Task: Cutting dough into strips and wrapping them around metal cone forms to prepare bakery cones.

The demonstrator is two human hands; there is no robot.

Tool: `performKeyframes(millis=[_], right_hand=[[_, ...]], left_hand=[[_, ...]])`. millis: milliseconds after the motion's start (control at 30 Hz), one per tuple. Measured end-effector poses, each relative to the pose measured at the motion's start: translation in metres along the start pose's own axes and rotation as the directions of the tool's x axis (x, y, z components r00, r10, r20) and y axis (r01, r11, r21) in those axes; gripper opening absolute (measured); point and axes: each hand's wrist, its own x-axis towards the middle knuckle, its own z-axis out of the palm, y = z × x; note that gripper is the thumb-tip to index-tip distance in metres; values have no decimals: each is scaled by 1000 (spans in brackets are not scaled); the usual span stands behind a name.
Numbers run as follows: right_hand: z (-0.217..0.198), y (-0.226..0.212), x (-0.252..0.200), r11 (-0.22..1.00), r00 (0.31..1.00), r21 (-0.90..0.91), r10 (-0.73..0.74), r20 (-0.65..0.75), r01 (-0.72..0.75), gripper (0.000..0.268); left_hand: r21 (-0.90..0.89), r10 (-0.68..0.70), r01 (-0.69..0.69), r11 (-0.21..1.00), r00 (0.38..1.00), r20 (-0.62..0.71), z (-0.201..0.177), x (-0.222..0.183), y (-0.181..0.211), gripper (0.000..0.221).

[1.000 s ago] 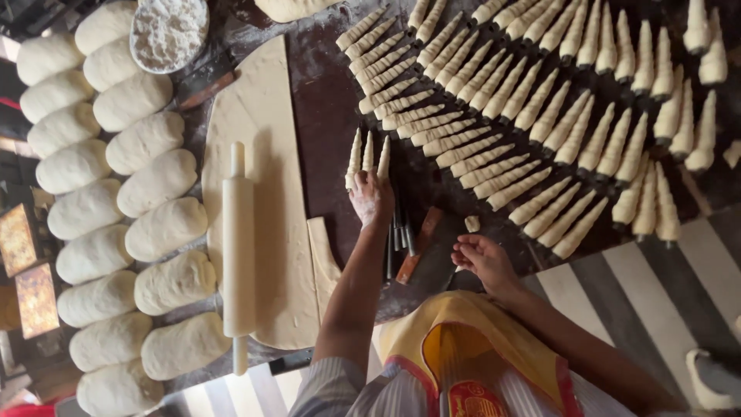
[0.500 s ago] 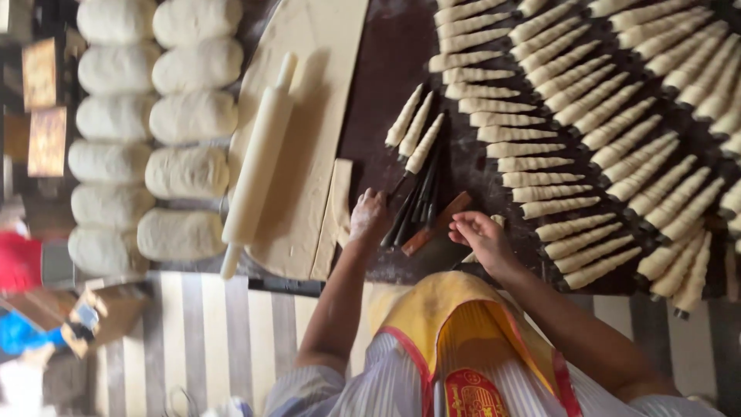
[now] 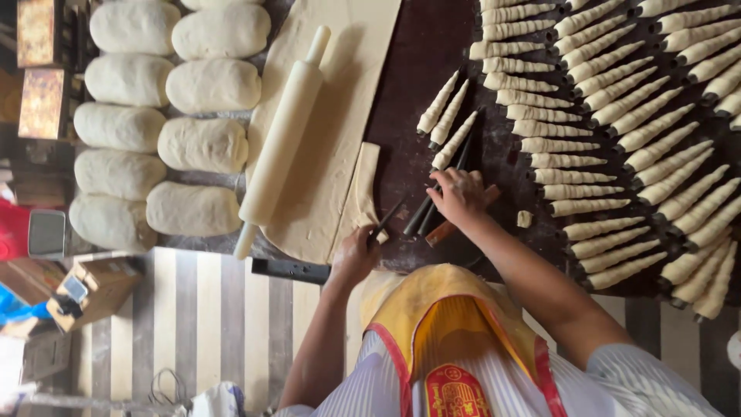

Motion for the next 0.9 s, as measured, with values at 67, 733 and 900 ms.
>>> performKeyframes(millis=[67, 733, 900], right_hand=[[10, 3, 15, 990, 997, -120, 78, 24, -74, 29], [91, -100, -49, 995, 996, 80, -64, 58, 59, 32], [105, -133, -41, 998, 993, 34, 46, 106, -50, 35]], left_hand=[[-10, 24, -24, 1000, 999, 39, -11, -5, -5, 36], [-577, -194, 154, 802, 981, -8, -102, 9, -103, 36], [-586, -88, 95, 804, 995, 42, -84, 15, -105, 36]])
